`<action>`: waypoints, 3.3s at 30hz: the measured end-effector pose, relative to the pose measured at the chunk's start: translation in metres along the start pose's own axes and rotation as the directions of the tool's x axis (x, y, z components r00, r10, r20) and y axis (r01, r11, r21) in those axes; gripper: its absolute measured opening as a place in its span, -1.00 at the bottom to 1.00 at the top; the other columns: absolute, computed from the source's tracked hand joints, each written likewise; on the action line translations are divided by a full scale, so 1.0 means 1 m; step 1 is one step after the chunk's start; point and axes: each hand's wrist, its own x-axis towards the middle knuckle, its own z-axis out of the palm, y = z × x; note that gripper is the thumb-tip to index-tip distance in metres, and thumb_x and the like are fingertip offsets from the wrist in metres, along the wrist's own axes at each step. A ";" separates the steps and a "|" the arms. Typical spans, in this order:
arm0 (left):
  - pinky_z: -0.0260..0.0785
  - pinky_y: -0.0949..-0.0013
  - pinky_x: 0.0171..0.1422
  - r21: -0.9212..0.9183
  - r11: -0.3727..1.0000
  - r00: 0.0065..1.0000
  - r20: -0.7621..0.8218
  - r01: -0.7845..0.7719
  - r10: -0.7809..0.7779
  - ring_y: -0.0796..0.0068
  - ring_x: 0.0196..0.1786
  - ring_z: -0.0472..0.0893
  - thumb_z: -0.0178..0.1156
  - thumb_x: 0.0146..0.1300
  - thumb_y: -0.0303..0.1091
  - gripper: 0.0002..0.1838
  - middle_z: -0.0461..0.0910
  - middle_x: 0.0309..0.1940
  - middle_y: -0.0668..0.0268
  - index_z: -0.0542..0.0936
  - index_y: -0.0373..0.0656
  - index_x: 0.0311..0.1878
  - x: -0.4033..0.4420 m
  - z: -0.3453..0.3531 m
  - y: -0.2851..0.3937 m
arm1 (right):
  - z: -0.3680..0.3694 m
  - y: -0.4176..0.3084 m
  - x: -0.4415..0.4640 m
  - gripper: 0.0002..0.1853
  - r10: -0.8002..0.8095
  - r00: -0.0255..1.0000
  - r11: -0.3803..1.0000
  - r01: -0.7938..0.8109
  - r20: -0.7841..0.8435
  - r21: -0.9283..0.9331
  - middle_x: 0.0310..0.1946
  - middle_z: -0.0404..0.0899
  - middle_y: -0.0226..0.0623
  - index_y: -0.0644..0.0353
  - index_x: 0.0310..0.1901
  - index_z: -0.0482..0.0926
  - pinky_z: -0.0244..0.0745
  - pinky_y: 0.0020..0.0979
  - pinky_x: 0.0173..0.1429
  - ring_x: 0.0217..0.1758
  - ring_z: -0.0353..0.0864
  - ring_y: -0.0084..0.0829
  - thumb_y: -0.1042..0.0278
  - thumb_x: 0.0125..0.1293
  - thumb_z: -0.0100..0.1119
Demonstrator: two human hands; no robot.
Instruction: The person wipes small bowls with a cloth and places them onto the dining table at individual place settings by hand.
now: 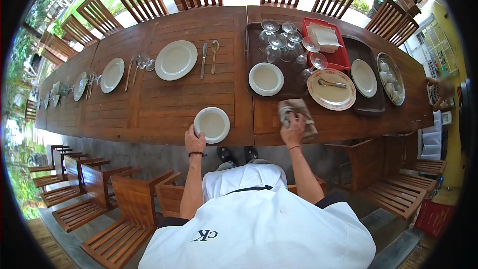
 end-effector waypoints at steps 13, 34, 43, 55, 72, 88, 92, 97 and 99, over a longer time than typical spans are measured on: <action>0.46 0.07 0.12 -0.184 0.967 0.980 -0.062 0.174 -0.188 -0.08 -0.02 0.62 0.34 0.01 -0.33 -0.48 0.64 -0.13 -0.10 0.52 -0.23 0.10 -0.026 0.013 0.021 | -0.046 0.067 -0.018 -0.54 -0.268 0.947 0.950 0.230 0.174 0.212 0.09 0.44 -0.27 -0.01 -0.05 0.62 0.49 -0.17 0.10 0.09 0.46 -0.07 0.55 -0.10 0.21; 0.47 0.05 -0.04 -0.205 0.977 0.997 -0.068 -0.056 0.043 -0.05 -0.19 0.63 0.32 0.02 -0.42 -0.55 0.62 -0.30 -0.03 0.52 -0.28 0.03 -0.016 0.000 0.066 | -0.027 -0.079 0.005 -0.40 -0.466 0.873 0.812 0.357 0.145 0.461 0.18 0.36 0.07 0.20 0.23 0.40 0.27 -0.15 0.35 0.27 0.35 -0.05 0.47 0.08 0.25; 0.47 0.33 -0.23 -0.359 0.933 0.998 -0.042 0.027 -0.045 0.35 -0.42 0.60 0.35 0.07 -0.39 -0.63 0.61 -0.47 0.17 0.60 -0.23 -0.02 0.008 -0.047 0.059 | 0.037 -0.154 0.008 -0.51 -0.367 0.785 0.682 -0.138 0.499 0.718 -0.18 0.62 -0.13 0.28 0.22 0.41 0.57 -0.38 -0.23 -0.27 0.67 -0.38 0.38 0.25 0.21; 0.52 0.34 -0.34 -0.376 0.915 0.989 0.029 0.146 -0.146 0.40 -0.45 0.64 0.27 0.14 -0.44 -0.74 0.63 -0.45 0.18 0.60 -0.30 -0.09 0.119 -0.084 -0.064 | 0.122 -0.294 0.005 -0.53 -0.347 0.795 0.781 -0.048 0.497 0.623 -0.36 0.62 -0.19 0.26 0.16 0.48 0.54 -0.34 -0.14 -0.32 0.62 -0.34 0.35 0.20 0.21; 0.53 0.26 -0.36 -0.419 0.907 0.958 0.275 0.040 0.085 0.25 -0.48 0.67 0.27 0.07 -0.49 -0.65 0.62 -0.49 0.07 0.57 -0.33 -0.02 0.225 -0.098 -0.106 | 0.177 -0.363 0.005 -0.49 -0.115 0.882 0.899 -0.103 0.457 0.425 -0.39 0.56 -0.16 0.27 0.14 0.49 0.48 -0.20 -0.06 -0.27 0.56 -0.18 0.32 0.13 0.23; 0.45 -0.02 -0.06 -0.124 0.973 0.909 0.349 -0.197 0.229 -0.13 -0.18 0.60 0.27 0.10 -0.37 -0.66 0.59 -0.37 -0.07 0.48 -0.29 -0.07 0.204 -0.115 -0.098 | 0.165 -0.349 -0.010 -0.42 -0.144 0.872 0.954 -0.002 0.467 0.298 -0.29 0.54 -0.06 0.28 0.20 0.43 0.47 -0.14 0.00 -0.15 0.55 -0.06 0.23 0.14 0.23; 0.47 0.04 -0.10 -0.024 0.968 0.968 0.014 -0.248 0.249 -0.05 -0.23 0.62 0.26 0.14 -0.33 -0.63 0.59 -0.38 -0.02 0.51 -0.26 -0.01 0.184 -0.121 -0.083 | 0.129 -0.339 0.003 -0.44 -0.129 0.845 0.931 -0.077 0.519 0.357 -0.09 0.52 0.10 0.23 0.22 0.44 0.48 -0.11 0.10 -0.01 0.55 0.04 0.24 0.16 0.20; 0.48 0.22 -0.18 -0.407 0.906 0.909 0.324 -0.116 0.262 0.18 -0.29 0.62 0.24 0.17 -0.30 -0.66 0.60 -0.43 0.09 0.59 -0.23 -0.01 0.142 -0.135 -0.020 | 0.083 -0.280 0.012 -0.55 -0.088 0.914 0.925 -0.073 0.397 0.373 -0.10 0.51 0.09 0.24 0.09 0.54 0.47 -0.12 0.08 -0.03 0.54 0.02 0.25 0.17 0.24; 0.48 0.21 -0.16 -0.403 0.901 0.881 0.352 -0.162 0.316 0.20 -0.30 0.62 0.23 0.17 -0.30 -0.68 0.60 -0.44 0.12 0.60 -0.25 -0.04 0.122 -0.118 -0.005 | 0.066 -0.251 0.011 -0.52 -0.076 0.938 0.988 0.025 0.339 0.150 -0.06 0.49 0.10 0.21 0.12 0.52 0.45 -0.11 0.11 0.01 0.52 0.05 0.24 0.16 0.25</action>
